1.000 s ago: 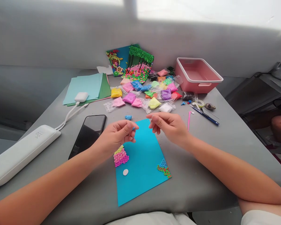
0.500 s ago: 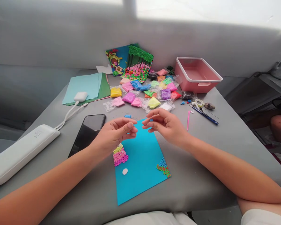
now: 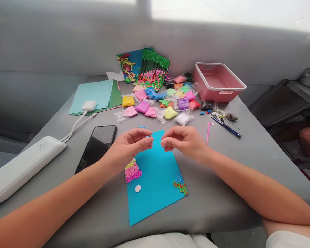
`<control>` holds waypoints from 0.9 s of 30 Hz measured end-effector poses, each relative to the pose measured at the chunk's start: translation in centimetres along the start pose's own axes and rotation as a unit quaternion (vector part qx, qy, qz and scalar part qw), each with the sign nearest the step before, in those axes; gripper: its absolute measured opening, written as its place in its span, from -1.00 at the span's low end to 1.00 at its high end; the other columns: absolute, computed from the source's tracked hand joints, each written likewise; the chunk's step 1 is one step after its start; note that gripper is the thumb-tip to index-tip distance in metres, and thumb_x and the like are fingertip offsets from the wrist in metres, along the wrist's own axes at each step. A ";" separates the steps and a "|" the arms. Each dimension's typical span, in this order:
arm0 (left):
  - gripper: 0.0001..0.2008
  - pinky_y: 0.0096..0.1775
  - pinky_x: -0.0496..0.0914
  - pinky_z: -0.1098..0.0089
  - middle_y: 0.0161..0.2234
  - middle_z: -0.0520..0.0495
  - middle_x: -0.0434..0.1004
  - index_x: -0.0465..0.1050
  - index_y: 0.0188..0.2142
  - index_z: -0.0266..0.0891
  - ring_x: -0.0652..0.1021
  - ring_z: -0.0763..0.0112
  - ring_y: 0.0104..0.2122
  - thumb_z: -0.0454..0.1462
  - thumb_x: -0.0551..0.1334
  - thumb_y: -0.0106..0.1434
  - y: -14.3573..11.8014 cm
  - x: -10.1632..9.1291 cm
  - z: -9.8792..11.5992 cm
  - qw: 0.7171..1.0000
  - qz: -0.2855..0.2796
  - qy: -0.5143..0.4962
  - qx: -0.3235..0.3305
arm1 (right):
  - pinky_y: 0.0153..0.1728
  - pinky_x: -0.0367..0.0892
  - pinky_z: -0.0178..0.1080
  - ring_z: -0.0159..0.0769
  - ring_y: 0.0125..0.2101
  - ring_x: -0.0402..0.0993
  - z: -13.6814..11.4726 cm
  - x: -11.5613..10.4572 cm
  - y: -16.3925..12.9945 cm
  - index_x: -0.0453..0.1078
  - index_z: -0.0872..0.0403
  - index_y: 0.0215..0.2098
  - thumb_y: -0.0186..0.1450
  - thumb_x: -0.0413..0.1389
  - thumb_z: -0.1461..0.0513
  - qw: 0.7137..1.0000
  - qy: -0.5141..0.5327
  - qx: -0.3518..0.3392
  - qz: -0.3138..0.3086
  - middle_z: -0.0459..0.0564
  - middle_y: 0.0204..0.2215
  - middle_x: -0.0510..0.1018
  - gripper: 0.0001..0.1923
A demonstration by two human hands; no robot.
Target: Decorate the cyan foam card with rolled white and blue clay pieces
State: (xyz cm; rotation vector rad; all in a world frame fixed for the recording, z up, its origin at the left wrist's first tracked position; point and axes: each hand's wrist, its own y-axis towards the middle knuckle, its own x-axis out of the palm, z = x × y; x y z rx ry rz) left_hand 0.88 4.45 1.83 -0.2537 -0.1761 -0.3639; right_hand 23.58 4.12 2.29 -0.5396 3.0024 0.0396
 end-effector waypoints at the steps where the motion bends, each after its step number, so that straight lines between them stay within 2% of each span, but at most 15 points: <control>1: -0.54 -0.10 0.52 0.29 -0.26 -0.03 0.64 0.58 -0.10 -0.17 0.59 0.38 -0.26 -0.02 0.52 0.08 0.0 0.0 -0.1 1.000 -0.003 0.007 0.003 | -0.31 0.61 -0.22 -0.27 -0.38 0.67 0.0 0.0 0.0 0.54 0.08 -0.23 0.23 0.37 -0.01 1.000 -0.012 -0.008 0.005 0.00 -0.38 0.70 -0.65; 2: -0.53 -0.08 0.52 0.27 -0.24 -0.05 0.64 0.56 -0.07 -0.17 0.60 0.36 -0.24 0.01 0.48 0.13 0.1 0.0 -0.1 1.000 -0.006 0.015 0.007 | -0.27 0.61 -0.21 -0.26 -0.31 0.68 0.1 -0.1 0.0 0.53 0.06 -0.17 0.24 0.35 -0.01 0.999 -0.032 -0.019 0.008 0.01 -0.30 0.71 -0.64; 4: -0.54 -0.12 0.53 0.25 -0.26 -0.06 0.61 0.51 -0.09 -0.18 0.59 0.35 -0.27 0.10 0.34 0.24 0.1 0.0 -0.1 0.999 -0.017 0.038 0.016 | -0.28 0.60 -0.21 -0.26 -0.28 0.67 -0.1 -0.2 0.1 0.50 0.06 -0.08 0.37 0.19 -0.08 0.996 -0.085 -0.035 0.001 0.05 -0.24 0.70 -0.60; 6: -0.55 -0.21 0.52 0.26 -0.33 -0.04 0.56 0.44 -0.21 -0.17 0.57 0.33 -0.31 0.16 0.17 0.35 0.1 0.0 0.0 0.996 -0.030 0.074 0.033 | -0.41 0.53 -0.27 -0.29 -0.41 0.63 -0.3 -0.6 0.2 0.53 0.09 -0.18 0.43 0.07 -0.11 0.989 -0.142 -0.035 -0.023 0.04 -0.38 0.68 -0.55; 9: -0.48 -0.18 0.47 0.23 -0.35 -0.07 0.51 0.37 -0.35 -0.16 0.52 0.28 -0.29 0.20 0.03 0.40 -0.4 0.0 0.5 0.982 -0.057 0.163 0.075 | -0.50 0.38 -0.32 -0.35 -0.52 0.50 -0.5 -1.7 -0.1 0.57 0.08 -0.38 0.33 0.25 -0.03 0.967 -0.243 -0.043 -0.056 -0.04 -0.54 0.60 -0.65; 11: -0.44 -0.10 0.42 0.17 -0.35 -0.10 0.50 0.43 -0.39 -0.17 0.48 0.23 -0.27 0.24 0.06 0.36 -1.1 0.0 0.7 0.965 -0.084 0.229 0.098 | -0.45 0.38 -0.30 -0.34 -0.47 0.48 0.0 -2.6 -0.7 0.60 0.05 -0.33 0.29 0.31 0.07 0.945 -0.313 -0.072 -0.062 -0.04 -0.48 0.62 -0.79; 14: -0.44 -0.03 0.38 0.04 -0.25 -0.20 0.56 0.47 -0.30 -0.17 0.49 0.08 -0.19 0.25 0.07 0.34 -2.2 0.1 0.3 0.918 -0.132 0.350 0.127 | -0.29 0.48 -0.20 -0.21 -0.30 0.58 1.6 -3.9 -2.0 0.62 0.01 -0.16 0.40 0.16 0.16 0.919 -0.372 -0.120 -0.050 0.04 -0.28 0.68 -0.81; 16: -0.48 0.08 0.35 -0.05 -0.01 -0.34 0.57 0.41 -0.20 -0.17 0.50 -0.09 0.05 0.21 0.05 0.38 -2.8 0.1 -0.2 0.864 -0.165 0.447 0.162 | -0.12 0.53 -0.09 -0.13 -0.14 0.61 2.8 -4.3 -2.8 0.61 -0.02 -0.07 0.45 0.08 0.19 0.902 -0.401 -0.153 -0.041 0.08 -0.15 0.70 -0.75; 18: -0.51 0.23 0.26 -0.14 0.25 -0.45 0.42 0.36 -0.12 -0.17 0.31 -0.21 0.33 0.19 0.10 0.37 -3.1 0.0 -0.8 0.815 -0.190 0.517 0.182 | 0.02 0.52 0.01 -0.09 -0.03 0.59 3.8 -4.4 -3.5 0.59 -0.05 -0.01 0.46 0.05 0.20 0.885 -0.425 -0.189 -0.039 0.07 -0.04 0.68 -0.72; 20: -0.50 0.33 0.12 -0.23 0.39 -0.49 0.23 0.33 -0.09 -0.18 0.10 -0.24 0.45 0.19 0.18 0.32 -3.1 -0.1 -1.2 0.795 -0.206 0.546 0.167 | 0.10 0.49 0.07 -0.06 0.04 0.57 4.5 -4.5 -4.0 0.56 -0.07 0.06 0.46 0.07 0.23 0.867 -0.447 -0.218 -0.038 0.06 0.06 0.65 -0.71; 22: -0.47 0.37 0.03 -0.30 0.43 -0.52 0.11 0.32 -0.07 -0.19 0.03 -0.25 0.47 0.20 0.20 0.30 -3.2 -0.1 -1.4 0.782 -0.217 0.567 0.140 | 0.14 0.48 0.10 -0.05 0.08 0.56 4.7 -4.8 -4.5 0.52 -0.04 0.12 0.45 0.10 0.25 0.849 -0.466 -0.245 -0.034 0.07 0.11 0.62 -0.68; 27: -0.47 0.38 -0.01 -0.32 0.41 -0.55 0.14 0.29 -0.08 -0.20 0.04 -0.18 0.46 0.20 0.18 0.32 -4.1 -0.1 -1.1 0.763 -0.205 0.602 0.115 | 0.10 0.53 0.00 -0.10 0.05 0.59 4.9 -5.5 -5.8 0.52 0.02 0.08 0.41 0.14 0.34 0.810 -0.493 -0.318 -0.014 0.08 0.00 0.68 -0.70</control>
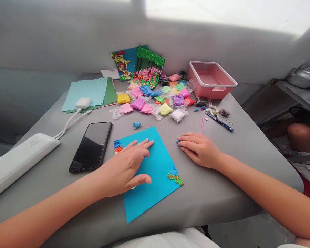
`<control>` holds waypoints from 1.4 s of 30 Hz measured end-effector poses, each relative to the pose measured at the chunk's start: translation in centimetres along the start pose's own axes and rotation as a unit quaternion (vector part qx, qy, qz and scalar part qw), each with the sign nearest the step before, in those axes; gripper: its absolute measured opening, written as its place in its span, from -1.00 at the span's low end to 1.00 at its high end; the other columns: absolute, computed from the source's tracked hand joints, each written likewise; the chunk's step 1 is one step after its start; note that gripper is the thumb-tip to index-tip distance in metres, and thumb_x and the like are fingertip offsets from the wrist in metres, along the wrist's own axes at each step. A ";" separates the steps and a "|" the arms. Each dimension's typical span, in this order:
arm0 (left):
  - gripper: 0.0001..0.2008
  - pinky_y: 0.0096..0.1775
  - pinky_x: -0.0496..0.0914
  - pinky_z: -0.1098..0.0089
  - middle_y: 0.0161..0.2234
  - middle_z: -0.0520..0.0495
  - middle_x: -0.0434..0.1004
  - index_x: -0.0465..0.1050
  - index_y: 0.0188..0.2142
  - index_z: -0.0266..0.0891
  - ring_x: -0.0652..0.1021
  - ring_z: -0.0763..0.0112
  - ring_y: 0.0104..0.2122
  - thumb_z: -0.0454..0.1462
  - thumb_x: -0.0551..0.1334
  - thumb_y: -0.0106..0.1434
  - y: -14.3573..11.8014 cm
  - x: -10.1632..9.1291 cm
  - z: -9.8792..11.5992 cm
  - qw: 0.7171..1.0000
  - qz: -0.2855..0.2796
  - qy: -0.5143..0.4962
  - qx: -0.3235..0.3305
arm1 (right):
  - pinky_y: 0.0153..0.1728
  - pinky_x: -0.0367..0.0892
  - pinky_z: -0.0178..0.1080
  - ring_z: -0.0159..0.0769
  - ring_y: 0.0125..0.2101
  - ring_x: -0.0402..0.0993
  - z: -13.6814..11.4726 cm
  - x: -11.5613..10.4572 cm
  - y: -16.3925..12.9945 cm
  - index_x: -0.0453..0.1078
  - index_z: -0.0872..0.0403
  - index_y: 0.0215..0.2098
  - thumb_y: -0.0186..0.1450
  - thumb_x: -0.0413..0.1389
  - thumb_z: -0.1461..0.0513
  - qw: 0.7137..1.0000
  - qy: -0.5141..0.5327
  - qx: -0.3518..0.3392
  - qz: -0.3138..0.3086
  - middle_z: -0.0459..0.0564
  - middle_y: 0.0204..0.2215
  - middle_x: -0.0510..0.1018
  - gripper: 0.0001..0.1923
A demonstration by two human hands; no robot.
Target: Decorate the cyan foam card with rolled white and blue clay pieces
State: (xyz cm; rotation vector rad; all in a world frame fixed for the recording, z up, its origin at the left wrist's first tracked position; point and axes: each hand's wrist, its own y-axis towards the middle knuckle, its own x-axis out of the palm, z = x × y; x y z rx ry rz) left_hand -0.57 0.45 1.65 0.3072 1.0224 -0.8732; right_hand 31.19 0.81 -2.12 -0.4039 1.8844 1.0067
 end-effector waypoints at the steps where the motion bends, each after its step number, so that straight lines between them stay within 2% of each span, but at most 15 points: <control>1: -0.47 0.38 0.00 -0.32 0.41 -0.54 0.14 0.29 -0.07 -0.20 0.05 -0.17 0.46 0.20 0.18 0.32 -0.1 0.0 0.2 1.000 0.001 0.005 -0.006 | 0.08 0.54 -0.03 -0.11 0.04 0.60 -0.1 0.0 -0.1 0.52 0.03 0.07 0.40 0.14 0.36 1.000 -0.007 -0.011 0.006 0.07 -0.02 0.69 -0.70; 4: -0.49 0.38 0.05 -0.29 0.41 -0.56 0.12 0.27 -0.04 -0.22 0.05 -0.15 0.46 0.16 0.19 0.34 -0.4 0.0 0.5 1.000 0.006 0.016 -0.025 | 0.07 0.54 -0.03 -0.10 0.00 0.60 -0.3 0.2 0.2 0.51 0.08 0.10 0.39 0.17 0.32 0.999 -0.030 -0.030 0.003 0.11 -0.06 0.68 -0.68; 7: -0.50 0.38 0.07 -0.28 0.41 -0.58 0.13 0.26 -0.01 -0.23 0.06 -0.14 0.46 0.13 0.20 0.36 -0.4 0.0 0.3 0.999 0.018 0.018 -0.037 | 0.04 0.53 0.08 0.01 -0.03 0.57 -0.3 0.3 0.6 0.50 0.16 0.15 0.38 0.21 0.25 0.998 -0.058 -0.020 -0.002 0.22 -0.06 0.64 -0.62; 11: -0.51 0.37 0.09 -0.28 0.41 -0.57 0.12 0.26 -0.03 -0.22 0.06 -0.15 0.45 0.12 0.21 0.35 -0.5 0.2 -0.3 0.999 0.037 0.008 -0.031 | 0.01 0.53 0.02 -0.03 -0.05 0.57 -0.1 -0.1 0.1 0.54 0.16 0.08 0.37 0.19 0.33 0.997 -0.066 -0.020 0.022 0.19 -0.12 0.65 -0.68; 14: -0.52 0.37 0.10 -0.29 0.40 -0.57 0.14 0.26 -0.06 -0.21 0.07 -0.16 0.45 0.13 0.22 0.34 -0.5 0.4 -0.6 0.998 0.051 0.002 -0.021 | 0.12 0.48 0.00 -0.03 0.10 0.52 0.1 -0.5 -0.3 0.46 0.12 0.19 0.39 0.17 0.30 0.997 -0.047 -0.053 -0.027 0.14 0.03 0.64 -0.60; 17: -0.55 0.35 0.13 -0.32 0.39 -0.56 0.18 0.27 -0.08 -0.21 0.09 -0.20 0.44 0.10 0.23 0.35 -0.5 0.6 -0.6 0.998 0.061 0.008 -0.018 | 0.21 0.39 0.11 0.06 0.23 0.42 0.3 -0.6 -0.4 0.33 0.17 0.32 0.43 0.15 0.21 0.994 -0.065 -0.035 -0.081 0.19 0.20 0.54 -0.49; 19: -0.59 0.33 0.16 -0.34 0.39 -0.54 0.20 0.27 -0.07 -0.21 0.12 -0.23 0.43 0.06 0.24 0.37 -0.4 0.8 -0.7 0.997 0.072 0.017 -0.013 | 0.21 0.38 0.10 0.04 0.19 0.46 0.5 -0.8 -0.4 0.37 0.16 0.28 0.43 0.15 0.21 0.995 -0.075 -0.019 -0.062 0.18 0.16 0.57 -0.53; 21: -0.61 0.31 0.19 -0.35 0.38 -0.53 0.24 0.25 -0.06 -0.21 0.15 -0.23 0.42 0.03 0.23 0.39 -0.4 1.0 -0.8 0.996 0.088 0.026 -0.005 | 0.20 0.37 0.05 -0.02 0.16 0.50 0.6 -1.0 -0.4 0.43 0.12 0.21 0.43 0.15 0.24 0.997 -0.062 -0.035 -0.039 0.12 0.08 0.64 -0.60; 23: -0.63 0.30 0.21 -0.35 0.36 -0.54 0.27 0.24 -0.04 -0.22 0.19 -0.23 0.41 0.01 0.21 0.40 -0.4 1.2 -1.0 0.994 0.101 0.033 0.003 | 0.25 0.32 0.02 -0.05 0.24 0.45 0.4 -1.1 -0.5 0.42 0.10 0.23 0.44 0.12 0.24 0.995 -0.044 -0.067 -0.060 0.07 0.10 0.64 -0.60; 27: -0.64 0.27 0.26 -0.36 0.34 -0.54 0.32 0.22 -0.03 -0.22 0.24 -0.25 0.39 -0.01 0.20 0.42 -0.4 1.4 -1.2 0.992 0.119 0.041 0.010 | 0.38 0.14 0.00 -0.07 0.39 0.24 0.2 -1.0 -0.4 0.26 0.12 0.37 0.50 0.04 0.15 0.988 -0.063 -0.060 -0.129 0.07 0.30 0.44 -0.49; 29: -0.65 0.26 0.27 -0.36 0.33 -0.55 0.33 0.22 -0.03 -0.22 0.24 -0.25 0.39 -0.02 0.20 0.42 -0.4 1.5 -1.2 0.991 0.125 0.043 0.012 | 0.43 0.05 -0.01 -0.08 0.41 0.19 0.4 -0.9 -0.5 0.23 0.13 0.39 0.51 0.03 0.14 0.988 -0.079 -0.042 -0.124 0.08 0.32 0.42 -0.47; 32: -0.66 0.26 0.28 -0.36 0.33 -0.54 0.33 0.21 -0.03 -0.21 0.24 -0.25 0.39 -0.03 0.20 0.42 -0.3 1.5 -1.2 0.990 0.132 0.042 0.013 | 0.46 -0.08 -0.01 -0.07 0.45 0.09 0.6 -0.9 -0.7 0.25 0.12 0.37 0.50 0.04 0.09 0.988 -0.086 -0.051 -0.121 0.08 0.35 0.38 -0.46; 37: -0.66 0.26 0.29 -0.35 0.32 -0.53 0.34 0.22 -0.03 -0.21 0.26 -0.25 0.39 -0.03 0.20 0.42 -0.4 1.7 -1.2 0.990 0.135 0.037 0.017 | 0.44 -0.22 0.24 0.18 0.51 -0.21 0.6 -1.0 -0.9 0.39 0.00 0.30 0.47 0.05 -0.03 0.988 -0.129 0.013 -0.086 0.11 0.48 0.09 -0.48; 40: -0.66 0.27 0.28 -0.34 0.32 -0.52 0.34 0.24 -0.04 -0.22 0.25 -0.25 0.39 -0.03 0.20 0.42 -0.4 1.7 -1.2 0.990 0.137 0.031 0.016 | 0.41 -0.22 0.34 0.27 0.50 -0.24 0.7 -1.0 -1.0 0.39 -0.14 0.30 0.46 0.01 -0.09 0.989 -0.109 0.006 -0.101 0.02 0.52 -0.02 -0.48; 42: -0.67 0.29 0.24 -0.35 0.31 -0.49 0.38 0.26 -0.05 -0.22 0.26 -0.24 0.39 -0.03 0.21 0.41 -0.4 1.6 -1.0 0.989 0.142 0.024 0.015 | 0.40 -0.22 0.37 0.28 0.49 -0.25 0.8 -0.9 -1.0 0.37 -0.16 0.32 0.47 -0.02 -0.10 0.988 -0.109 0.013 -0.106 0.00 0.52 -0.04 -0.46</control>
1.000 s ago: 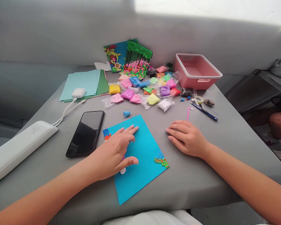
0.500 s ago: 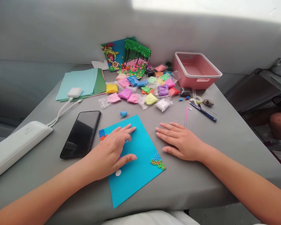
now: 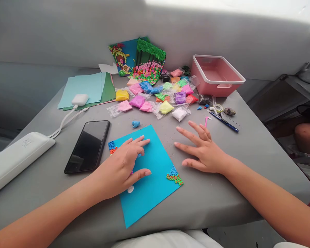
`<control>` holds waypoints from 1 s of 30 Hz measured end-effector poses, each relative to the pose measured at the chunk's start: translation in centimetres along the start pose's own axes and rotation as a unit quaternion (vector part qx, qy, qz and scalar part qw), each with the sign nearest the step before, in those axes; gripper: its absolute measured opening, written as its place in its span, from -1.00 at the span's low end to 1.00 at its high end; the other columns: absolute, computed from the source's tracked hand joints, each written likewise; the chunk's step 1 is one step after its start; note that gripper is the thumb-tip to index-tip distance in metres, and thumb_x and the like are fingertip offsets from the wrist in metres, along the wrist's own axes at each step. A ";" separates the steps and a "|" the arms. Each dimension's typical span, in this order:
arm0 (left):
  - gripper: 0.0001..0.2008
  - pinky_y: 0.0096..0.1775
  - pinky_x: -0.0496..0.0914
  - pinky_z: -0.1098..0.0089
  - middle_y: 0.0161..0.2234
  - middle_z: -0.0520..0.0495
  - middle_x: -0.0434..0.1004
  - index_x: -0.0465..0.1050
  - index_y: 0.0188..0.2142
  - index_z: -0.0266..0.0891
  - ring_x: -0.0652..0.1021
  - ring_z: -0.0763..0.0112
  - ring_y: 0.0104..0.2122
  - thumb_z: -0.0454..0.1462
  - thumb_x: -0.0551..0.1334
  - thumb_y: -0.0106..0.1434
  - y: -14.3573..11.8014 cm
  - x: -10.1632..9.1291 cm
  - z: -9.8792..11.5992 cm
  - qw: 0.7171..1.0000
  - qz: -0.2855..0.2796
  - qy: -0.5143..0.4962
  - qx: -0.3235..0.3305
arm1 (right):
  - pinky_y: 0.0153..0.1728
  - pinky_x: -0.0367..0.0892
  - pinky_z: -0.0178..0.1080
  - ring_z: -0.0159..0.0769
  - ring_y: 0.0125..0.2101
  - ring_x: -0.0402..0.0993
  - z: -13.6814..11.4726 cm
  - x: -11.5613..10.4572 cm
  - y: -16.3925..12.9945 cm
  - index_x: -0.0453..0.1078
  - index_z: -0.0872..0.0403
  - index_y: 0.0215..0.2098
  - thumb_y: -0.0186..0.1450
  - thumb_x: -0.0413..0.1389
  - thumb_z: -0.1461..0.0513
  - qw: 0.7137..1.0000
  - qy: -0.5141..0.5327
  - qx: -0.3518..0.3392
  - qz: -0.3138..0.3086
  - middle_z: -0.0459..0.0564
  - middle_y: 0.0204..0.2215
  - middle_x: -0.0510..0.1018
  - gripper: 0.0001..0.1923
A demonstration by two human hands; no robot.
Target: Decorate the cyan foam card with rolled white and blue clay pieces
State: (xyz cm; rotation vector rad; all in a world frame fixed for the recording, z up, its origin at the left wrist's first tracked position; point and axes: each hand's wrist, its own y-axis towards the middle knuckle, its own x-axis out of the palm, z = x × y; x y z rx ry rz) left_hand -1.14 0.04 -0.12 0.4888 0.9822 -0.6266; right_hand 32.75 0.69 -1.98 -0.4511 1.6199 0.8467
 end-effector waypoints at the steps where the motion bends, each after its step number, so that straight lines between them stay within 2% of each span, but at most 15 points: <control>1: -0.68 0.30 0.22 -0.35 0.30 -0.47 0.40 0.27 -0.06 -0.21 0.27 -0.23 0.38 -0.03 0.20 0.41 0.0 -0.1 0.1 1.000 0.002 -0.003 -0.001 | 0.40 -0.22 0.38 0.29 0.49 -0.26 0.1 0.1 0.0 0.36 -0.16 0.33 0.48 -0.03 -0.10 1.000 -0.001 0.015 -0.001 0.00 0.53 -0.05 -0.47; 3: -0.70 0.30 0.18 -0.38 0.27 -0.42 0.45 0.28 -0.11 -0.20 0.29 -0.23 0.38 -0.02 0.19 0.42 0.1 -0.3 0.2 1.000 0.005 -0.009 -0.001 | 0.39 -0.20 0.40 0.32 0.49 -0.29 0.2 0.2 0.0 0.36 -0.17 0.33 0.48 -0.03 -0.09 1.000 0.006 0.031 -0.004 -0.02 0.54 -0.10 -0.47; 5: -0.72 0.30 0.16 -0.40 0.23 -0.38 0.50 0.28 -0.15 -0.18 0.32 -0.22 0.36 -0.02 0.15 0.44 0.2 -0.5 0.3 1.000 0.010 -0.017 0.000 | 0.39 -0.19 0.41 0.32 0.49 -0.29 0.4 0.2 0.0 0.35 -0.22 0.33 0.47 -0.01 -0.11 1.000 0.022 0.015 -0.010 -0.07 0.54 -0.11 -0.47; 8: -0.78 0.30 0.12 -0.40 0.16 -0.31 0.57 0.27 -0.19 -0.16 0.37 -0.15 0.33 -0.07 0.08 0.48 0.2 -0.5 0.3 0.999 0.030 -0.033 0.006 | 0.37 -0.18 0.45 0.33 0.49 -0.29 0.4 0.3 -0.1 0.30 -0.20 0.37 0.46 0.01 -0.10 0.999 0.026 0.020 -0.009 -0.03 0.54 -0.10 -0.44; 13: -0.84 0.34 0.12 -0.26 0.04 -0.12 0.66 0.28 -0.24 -0.14 0.44 0.06 0.28 -0.24 0.01 0.50 0.0 -0.1 0.0 0.995 0.082 -0.053 0.013 | 0.37 -0.18 0.46 0.35 0.49 -0.26 0.4 0.4 -0.1 0.31 -0.24 0.35 0.45 0.04 -0.11 0.999 0.033 0.016 -0.015 -0.05 0.53 -0.08 -0.45; 17: -0.83 0.31 0.17 -0.21 -0.09 -0.11 0.69 0.40 -0.22 -0.17 0.54 0.08 0.15 -0.30 0.06 0.48 0.3 -0.5 0.4 0.993 0.104 -0.034 0.031 | 0.35 -0.16 0.48 0.36 0.49 -0.28 0.3 0.5 -0.1 0.27 -0.18 0.38 0.47 -0.02 -0.11 0.999 0.022 0.038 -0.015 0.00 0.54 -0.12 -0.43; 19: -0.83 0.25 0.28 -0.14 -0.16 -0.14 0.67 0.50 -0.20 -0.21 0.60 0.14 -0.01 -0.31 0.12 0.46 0.4 -0.7 0.7 0.990 0.128 -0.013 0.050 | 0.35 -0.17 0.48 0.33 0.49 -0.27 0.3 0.5 -0.1 0.27 -0.22 0.38 0.47 -0.04 -0.12 0.999 0.022 0.023 -0.023 -0.02 0.54 -0.10 -0.44; 21: -0.81 0.06 0.44 0.04 -0.22 -0.18 0.60 0.58 -0.16 -0.25 0.58 0.21 -0.17 -0.31 0.16 0.44 0.5 -0.7 0.8 0.984 0.168 0.011 0.061 | 0.36 -0.18 0.47 0.31 0.49 -0.28 0.2 0.6 -0.1 0.24 -0.19 0.39 0.48 -0.07 -0.12 0.999 0.016 0.028 -0.023 0.01 0.53 -0.09 -0.42; 24: -0.79 -0.20 0.46 0.23 -0.25 -0.19 0.51 0.62 -0.10 -0.26 0.52 0.24 -0.23 -0.34 0.19 0.43 0.5 -0.5 0.8 0.975 0.213 0.031 0.057 | 0.35 -0.16 0.47 0.30 0.49 -0.27 0.2 0.6 0.0 0.25 -0.21 0.39 0.48 -0.07 -0.12 0.999 0.015 0.030 -0.025 0.02 0.53 -0.10 -0.43; 30: -0.75 -0.11 0.47 0.23 -0.20 -0.13 0.62 0.51 0.02 -0.17 0.55 0.24 -0.15 -0.36 0.13 0.45 0.5 -0.5 0.9 0.979 0.198 -0.032 0.031 | 0.31 -0.05 0.49 0.37 0.46 -0.18 0.0 0.5 0.0 0.24 -0.22 0.39 0.46 0.00 -0.10 0.998 0.013 0.049 -0.025 0.06 0.52 -0.07 -0.43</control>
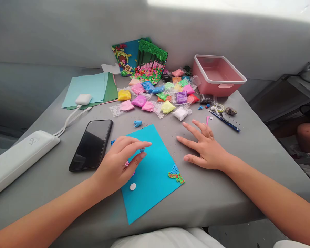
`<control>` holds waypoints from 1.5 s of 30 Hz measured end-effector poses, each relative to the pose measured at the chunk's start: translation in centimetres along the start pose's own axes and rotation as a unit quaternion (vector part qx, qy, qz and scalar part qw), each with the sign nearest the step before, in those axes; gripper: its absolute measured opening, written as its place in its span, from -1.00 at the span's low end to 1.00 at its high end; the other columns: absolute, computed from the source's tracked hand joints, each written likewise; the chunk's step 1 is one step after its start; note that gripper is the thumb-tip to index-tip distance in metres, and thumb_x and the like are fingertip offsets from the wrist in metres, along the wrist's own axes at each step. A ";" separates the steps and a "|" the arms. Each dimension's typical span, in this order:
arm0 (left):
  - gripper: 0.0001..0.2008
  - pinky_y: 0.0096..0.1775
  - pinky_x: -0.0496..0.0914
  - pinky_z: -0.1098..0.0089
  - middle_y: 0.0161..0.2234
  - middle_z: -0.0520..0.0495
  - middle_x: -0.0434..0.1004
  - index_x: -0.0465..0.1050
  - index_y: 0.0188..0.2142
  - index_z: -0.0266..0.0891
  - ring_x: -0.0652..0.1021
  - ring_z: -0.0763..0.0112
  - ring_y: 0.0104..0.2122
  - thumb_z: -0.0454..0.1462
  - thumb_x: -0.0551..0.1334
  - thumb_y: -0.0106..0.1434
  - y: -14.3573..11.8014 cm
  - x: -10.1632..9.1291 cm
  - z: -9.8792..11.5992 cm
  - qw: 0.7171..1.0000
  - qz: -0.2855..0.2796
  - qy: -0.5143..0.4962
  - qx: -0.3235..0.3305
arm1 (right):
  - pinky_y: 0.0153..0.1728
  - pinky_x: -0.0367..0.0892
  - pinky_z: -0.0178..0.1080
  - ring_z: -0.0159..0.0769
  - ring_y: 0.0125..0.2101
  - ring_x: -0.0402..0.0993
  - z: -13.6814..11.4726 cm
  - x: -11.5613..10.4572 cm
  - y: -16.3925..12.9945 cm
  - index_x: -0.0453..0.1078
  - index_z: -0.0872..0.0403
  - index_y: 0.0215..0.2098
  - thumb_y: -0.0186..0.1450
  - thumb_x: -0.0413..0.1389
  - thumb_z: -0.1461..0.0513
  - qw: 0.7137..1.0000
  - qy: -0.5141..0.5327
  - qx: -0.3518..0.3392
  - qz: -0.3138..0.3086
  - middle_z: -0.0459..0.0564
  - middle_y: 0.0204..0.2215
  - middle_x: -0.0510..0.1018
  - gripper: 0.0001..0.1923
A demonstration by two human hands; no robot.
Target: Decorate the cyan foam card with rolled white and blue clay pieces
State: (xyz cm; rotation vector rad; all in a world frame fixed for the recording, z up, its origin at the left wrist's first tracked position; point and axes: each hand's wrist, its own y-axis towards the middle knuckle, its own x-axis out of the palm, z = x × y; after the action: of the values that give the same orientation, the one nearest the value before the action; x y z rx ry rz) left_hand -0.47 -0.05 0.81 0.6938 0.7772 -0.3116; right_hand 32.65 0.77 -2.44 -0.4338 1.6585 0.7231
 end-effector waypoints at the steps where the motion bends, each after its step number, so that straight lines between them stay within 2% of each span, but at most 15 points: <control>1: -0.75 -0.09 0.47 0.23 -0.18 -0.13 0.64 0.50 0.04 -0.17 0.56 0.24 -0.13 -0.36 0.12 0.46 0.0 0.0 0.1 1.000 -0.006 -0.018 -0.010 | 0.30 -0.02 0.48 0.36 0.46 -0.17 0.0 0.0 0.0 0.25 -0.25 0.39 0.46 0.02 -0.07 1.000 0.005 -0.002 0.000 0.03 0.53 -0.08 -0.45; 4: -0.74 -0.12 0.48 0.26 -0.18 -0.10 0.68 0.49 0.04 -0.18 0.58 0.27 -0.14 -0.34 0.07 0.49 0.0 -0.2 0.3 0.994 -0.025 -0.090 -0.063 | 0.34 0.01 0.41 0.28 0.45 -0.10 0.1 -0.2 0.2 0.21 -0.26 0.40 0.46 0.08 0.06 0.999 0.030 0.006 0.036 -0.03 0.51 -0.02 -0.44; 7: -0.78 -0.15 0.50 0.26 -0.22 -0.08 0.69 0.49 -0.01 -0.15 0.62 0.29 -0.18 -0.25 0.09 0.49 0.1 -0.3 0.7 0.973 -0.043 -0.176 -0.146 | 0.34 0.14 0.30 0.20 0.38 0.11 -0.3 -0.6 0.6 0.20 -0.19 0.41 0.41 0.14 0.18 0.993 0.056 0.007 0.108 0.04 0.42 0.23 -0.38; 10: -0.79 -0.15 0.51 0.26 -0.21 -0.08 0.71 0.49 -0.02 -0.14 0.66 0.25 -0.17 -0.17 0.23 0.40 0.2 -0.2 1.5 0.936 -0.065 -0.269 -0.216 | 0.16 0.42 0.11 0.02 0.11 0.47 -2.3 -1.1 1.2 0.32 -0.14 0.33 0.39 0.16 0.28 0.977 0.079 -0.011 0.200 0.12 0.09 0.56 -0.44; 11: -0.76 -0.16 0.50 0.26 -0.21 -0.08 0.71 0.48 -0.01 -0.14 0.66 0.25 -0.16 -0.17 0.28 0.36 0.2 -0.2 1.8 0.922 -0.077 -0.299 -0.233 | 0.05 0.49 0.03 -0.06 -0.03 0.53 -3.4 -1.2 1.3 0.36 -0.13 0.29 0.38 0.17 0.29 0.974 0.092 -0.025 0.207 0.09 -0.06 0.61 -0.47; 13: -0.69 -0.16 0.50 0.26 -0.24 -0.06 0.73 0.47 0.01 -0.14 0.67 0.24 -0.18 -0.18 0.35 0.29 0.2 -0.1 2.4 0.895 -0.105 -0.352 -0.254 | -0.10 0.53 -0.09 -0.17 -0.18 0.54 -5.8 -1.4 1.7 0.38 -0.07 0.25 0.38 0.22 0.28 0.968 0.150 -0.059 0.192 0.06 -0.19 0.61 -0.52; 16: -0.57 -0.13 0.49 0.26 -0.31 -0.01 0.74 0.45 0.06 -0.13 0.67 0.25 -0.21 -0.22 0.40 0.21 -0.1 0.1 3.1 0.862 -0.156 -0.401 -0.267 | -0.21 0.52 -0.20 -0.27 -0.27 0.52 -8.9 -1.2 2.1 0.36 0.07 0.23 0.41 0.22 0.21 0.951 0.226 -0.112 0.180 0.06 -0.24 0.59 -0.56; 20: -0.53 -0.15 0.48 0.24 -0.38 0.02 0.74 0.45 0.09 -0.13 0.67 0.24 -0.25 -0.24 0.40 0.18 -0.3 0.4 3.2 0.840 -0.195 -0.424 -0.276 | -0.36 0.44 -0.34 -0.39 -0.39 0.47 -10.5 -1.3 2.5 0.45 0.04 0.15 0.44 0.13 0.31 0.940 0.260 -0.116 0.188 -0.04 -0.36 0.53 -0.68; 24: -0.56 -0.10 0.46 0.23 -0.25 -0.04 0.75 0.45 0.06 -0.13 0.65 0.23 -0.19 -0.21 0.41 0.19 -0.2 0.1 3.2 0.852 -0.166 -0.421 -0.262 | -0.37 0.45 -0.34 -0.40 -0.38 0.47 -9.2 -2.1 2.4 0.50 0.04 0.08 0.44 0.11 0.33 0.942 0.261 -0.111 0.177 -0.01 -0.33 0.50 -0.72; 26: -0.65 -0.10 0.46 0.23 -0.19 -0.08 0.74 0.45 0.03 -0.14 0.65 0.25 -0.16 -0.13 0.34 0.28 0.0 -0.1 3.1 0.862 -0.141 -0.412 -0.259 | -0.36 0.48 -0.34 -0.38 -0.37 0.50 -7.8 -2.3 2.1 0.51 0.04 0.02 0.45 0.10 0.31 0.949 0.256 -0.083 0.162 0.01 -0.31 0.54 -0.77; 29: -0.74 -0.12 0.46 0.26 -0.21 -0.07 0.71 0.46 -0.03 -0.14 0.64 0.28 -0.16 -0.09 0.25 0.38 0.0 -0.5 2.8 0.875 -0.107 -0.388 -0.268 | -0.37 0.49 -0.37 -0.40 -0.43 0.53 -5.3 -2.1 1.5 0.56 0.00 -0.15 0.42 0.17 0.28 0.966 0.212 -0.017 0.150 -0.04 -0.37 0.57 -0.88; 33: -0.79 -0.09 0.46 0.28 -0.22 -0.03 0.70 0.46 -0.05 -0.12 0.63 0.32 -0.13 -0.10 0.24 0.41 0.1 -0.6 2.2 0.881 -0.085 -0.378 -0.271 | -0.30 0.54 -0.34 -0.36 -0.35 0.60 -3.0 -1.4 0.6 0.57 -0.01 -0.06 0.43 0.13 0.32 0.971 0.184 0.015 0.149 0.00 -0.26 0.62 -0.79; 36: -0.79 -0.11 0.46 0.29 -0.23 -0.03 0.70 0.46 -0.06 -0.12 0.63 0.32 -0.14 -0.09 0.24 0.41 0.1 -0.5 1.9 0.884 -0.082 -0.369 -0.275 | -0.25 0.56 -0.34 -0.35 -0.31 0.64 -2.7 -1.0 0.2 0.55 -0.02 -0.01 0.45 0.09 0.35 0.973 0.175 0.022 0.151 -0.03 -0.26 0.67 -0.74; 40: -0.78 -0.24 0.44 0.32 -0.24 -0.05 0.69 0.46 -0.06 -0.12 0.63 0.29 -0.16 -0.08 0.23 0.41 0.1 -0.6 1.6 0.886 -0.083 -0.357 -0.283 | -0.26 0.57 -0.32 -0.34 -0.34 0.62 -2.9 -0.7 0.3 0.56 0.00 -0.13 0.38 0.22 0.31 0.972 0.173 0.015 0.159 -0.04 -0.32 0.67 -0.87; 45: -0.72 -0.44 0.36 0.38 -0.24 -0.10 0.68 0.46 -0.05 -0.14 0.62 0.25 -0.17 -0.03 0.23 0.40 0.1 -0.6 1.6 0.886 -0.095 -0.344 -0.296 | -0.10 0.59 -0.20 -0.26 -0.18 0.63 -2.9 -0.3 0.7 0.53 0.02 -0.01 0.39 0.17 0.41 0.975 0.159 -0.048 0.147 0.00 -0.20 0.71 -0.73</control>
State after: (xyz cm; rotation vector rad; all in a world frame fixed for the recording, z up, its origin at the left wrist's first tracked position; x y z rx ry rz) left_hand 0.05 -1.05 2.07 -0.0954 0.2189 -0.4387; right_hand 30.10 -0.72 -1.77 -0.3895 2.0217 0.9961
